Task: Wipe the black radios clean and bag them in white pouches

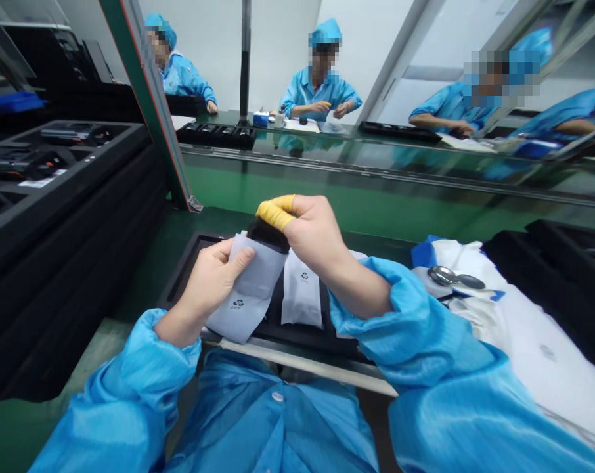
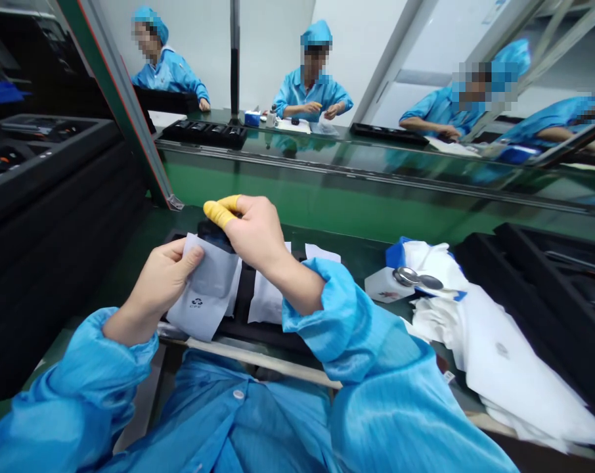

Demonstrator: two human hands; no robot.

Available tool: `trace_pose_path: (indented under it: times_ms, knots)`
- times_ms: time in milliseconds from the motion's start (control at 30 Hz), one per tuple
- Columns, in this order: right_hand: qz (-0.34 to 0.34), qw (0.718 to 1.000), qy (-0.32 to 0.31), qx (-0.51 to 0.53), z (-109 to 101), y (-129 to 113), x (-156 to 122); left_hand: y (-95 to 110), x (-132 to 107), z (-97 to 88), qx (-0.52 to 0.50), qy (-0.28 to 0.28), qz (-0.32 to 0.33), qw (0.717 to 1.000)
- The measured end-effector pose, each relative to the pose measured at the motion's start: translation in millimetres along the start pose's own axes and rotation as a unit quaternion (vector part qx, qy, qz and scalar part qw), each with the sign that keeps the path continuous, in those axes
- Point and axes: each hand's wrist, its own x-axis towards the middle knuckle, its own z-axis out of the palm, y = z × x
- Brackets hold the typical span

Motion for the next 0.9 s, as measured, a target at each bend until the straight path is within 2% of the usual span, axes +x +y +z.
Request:
trace_pose_path:
  times_ms: [133, 233, 367, 433, 500, 600, 667, 733, 800, 900]
  knots:
    - [0.005, 0.999, -0.016, -0.052, 3, 1, -6, -1, 3, 8.2, 0.039, 0.051, 0.065, 0.996]
    - [-0.021, 0.996, -0.030, -0.080, 2, 0, -11, -1, 5, 13.1, 0.081, 0.110, 0.116, 0.984]
    - [-0.057, 0.997, -0.006, -0.056, -7, -1, -11, 11, 4, 16.6, 0.114, 0.176, 0.176, 0.962]
    - [-0.020, 1.000, -0.015, -0.006, -10, 1, -8, 21, 2, 16.8, 0.097, 0.186, 0.197, 0.958]
    - [0.039, 0.993, -0.087, 0.063, -9, 6, -7, 31, 0, 15.9, 0.078, 0.187, 0.203, 0.958]
    - [0.105, 0.958, -0.228, 0.135, 9, 18, -10, 42, 1, 11.5, 0.030, 0.198, 0.189, 0.961]
    - [0.143, 0.936, -0.266, 0.181, 29, 28, -13, 45, 6, 4.9, -0.013, 0.214, 0.176, 0.961]
    - [0.171, 0.923, -0.256, 0.229, 51, 37, -14, 44, 16, -5.3, -0.034, 0.234, 0.160, 0.958]
    - [0.189, 0.922, -0.230, 0.246, 71, 43, -12, 40, 29, -18.6, -0.037, 0.243, 0.136, 0.960]
    - [0.233, 0.935, -0.188, 0.190, 93, 51, 0, 27, 45, -39.7, 0.008, 0.264, 0.117, 0.957]
